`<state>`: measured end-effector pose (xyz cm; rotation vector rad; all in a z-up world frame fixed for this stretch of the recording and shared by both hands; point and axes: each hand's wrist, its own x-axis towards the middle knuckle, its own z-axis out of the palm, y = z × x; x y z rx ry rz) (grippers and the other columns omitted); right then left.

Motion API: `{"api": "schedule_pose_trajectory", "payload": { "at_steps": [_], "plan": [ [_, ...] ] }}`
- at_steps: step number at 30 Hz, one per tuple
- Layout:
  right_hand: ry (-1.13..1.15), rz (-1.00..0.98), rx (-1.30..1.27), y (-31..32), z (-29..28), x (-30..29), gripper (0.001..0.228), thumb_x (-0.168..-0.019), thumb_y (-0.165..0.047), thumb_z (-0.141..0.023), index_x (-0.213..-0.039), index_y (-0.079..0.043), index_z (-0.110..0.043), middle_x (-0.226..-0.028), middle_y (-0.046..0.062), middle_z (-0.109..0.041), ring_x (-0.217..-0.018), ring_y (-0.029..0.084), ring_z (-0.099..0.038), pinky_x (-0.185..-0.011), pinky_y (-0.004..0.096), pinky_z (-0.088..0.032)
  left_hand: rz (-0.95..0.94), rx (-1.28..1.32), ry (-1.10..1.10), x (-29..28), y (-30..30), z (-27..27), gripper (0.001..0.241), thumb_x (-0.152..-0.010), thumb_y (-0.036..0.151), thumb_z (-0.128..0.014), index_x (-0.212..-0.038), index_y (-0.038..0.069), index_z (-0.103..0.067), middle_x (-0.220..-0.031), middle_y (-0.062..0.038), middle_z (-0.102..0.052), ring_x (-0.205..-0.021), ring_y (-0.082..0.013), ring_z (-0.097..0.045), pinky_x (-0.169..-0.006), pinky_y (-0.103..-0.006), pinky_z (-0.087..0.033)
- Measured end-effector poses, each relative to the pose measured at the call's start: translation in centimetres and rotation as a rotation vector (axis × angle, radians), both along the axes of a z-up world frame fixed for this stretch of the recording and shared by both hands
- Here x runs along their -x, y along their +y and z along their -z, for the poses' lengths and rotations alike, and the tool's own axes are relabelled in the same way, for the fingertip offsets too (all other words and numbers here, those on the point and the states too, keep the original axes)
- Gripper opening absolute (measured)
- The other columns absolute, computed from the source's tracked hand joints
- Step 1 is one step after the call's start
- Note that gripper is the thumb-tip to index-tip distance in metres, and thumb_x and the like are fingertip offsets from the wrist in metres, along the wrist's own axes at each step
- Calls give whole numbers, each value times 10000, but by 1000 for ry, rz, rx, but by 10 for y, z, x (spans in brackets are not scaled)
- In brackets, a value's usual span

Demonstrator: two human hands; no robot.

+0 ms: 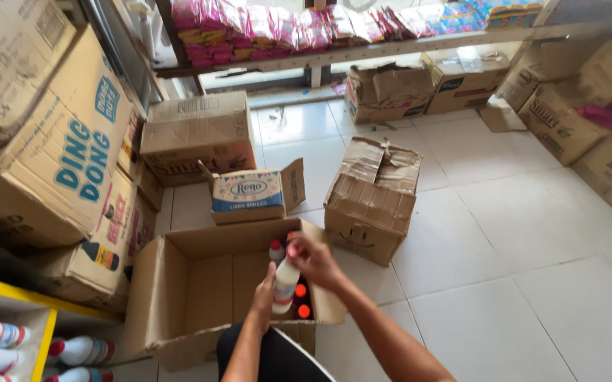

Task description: Stocking bottles of cleaning products onto shelves from a cardboard box.

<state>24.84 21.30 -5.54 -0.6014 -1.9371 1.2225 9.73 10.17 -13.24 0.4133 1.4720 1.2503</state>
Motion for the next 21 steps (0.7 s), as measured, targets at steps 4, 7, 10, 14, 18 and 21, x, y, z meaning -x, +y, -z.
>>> {"api": "schedule_pose_trajectory", "payload": {
  "at_steps": [4, 7, 10, 14, 18, 21],
  "plan": [
    [153, 95, 381, 12, -14, -12, 408, -913, -77, -743, -1289, -51, -585, -1042, 48, -748, -930, 124, -703, -820, 282, -590, 306, -156, -362, -25, -25, -84, 608, -944, 554, -525, -1342, 99, -588, -1160, -96, -719, -974, -237, -738, -804, -464, -629],
    [182, 94, 674, -5, 19, -18, 420, -976, -215, -679, -1350, -42, -598, -1099, 50, -743, -970, 128, -693, -859, 298, -573, 312, -221, -371, -20, -27, -67, 559, -1018, 465, -519, -1377, 38, -543, -1194, -103, -700, -1016, -233, -736, -836, -470, -647],
    [116, 82, 823, -44, 44, -32, 462, -1018, -330, -610, -1380, -43, -634, -1145, 30, -726, -1000, 130, -672, -883, 310, -560, 289, -182, -352, -16, -31, -73, 540, -1016, 470, -499, -1340, 43, -563, -1141, -118, -708, -951, -253, -737, -779, -472, -639],
    [68, 66, 885, -83, 23, -43, 456, -1007, -341, -590, -1393, -98, -614, -1170, -5, -723, -1023, 114, -665, -881, 312, -555, 270, -137, -347, -16, -33, -79, 565, -992, 500, -451, -1319, 59, -583, -1119, -117, -725, -899, -251, -758, -752, -460, -640],
    [87, 69, 946, -92, 31, -54, 447, -1005, -338, -582, -1399, -130, -614, -1168, -7, -724, -1000, 122, -663, -851, 317, -549, 351, -178, -336, -21, -38, -66, 503, -978, 318, -613, -1405, 58, -560, -1173, -107, -709, -981, -236, -728, -832, -426, -621],
    [82, 69, 958, -93, 29, -55, 460, -1013, -356, -573, -1409, -128, -620, -1166, 7, -723, -996, 128, -657, -835, 322, -539, 408, -215, -328, -19, -42, -76, 613, -888, 210, -744, -1446, 85, -524, -1225, -75, -695, -1056, -216, -715, -897, -410, -626]
  ]
}}
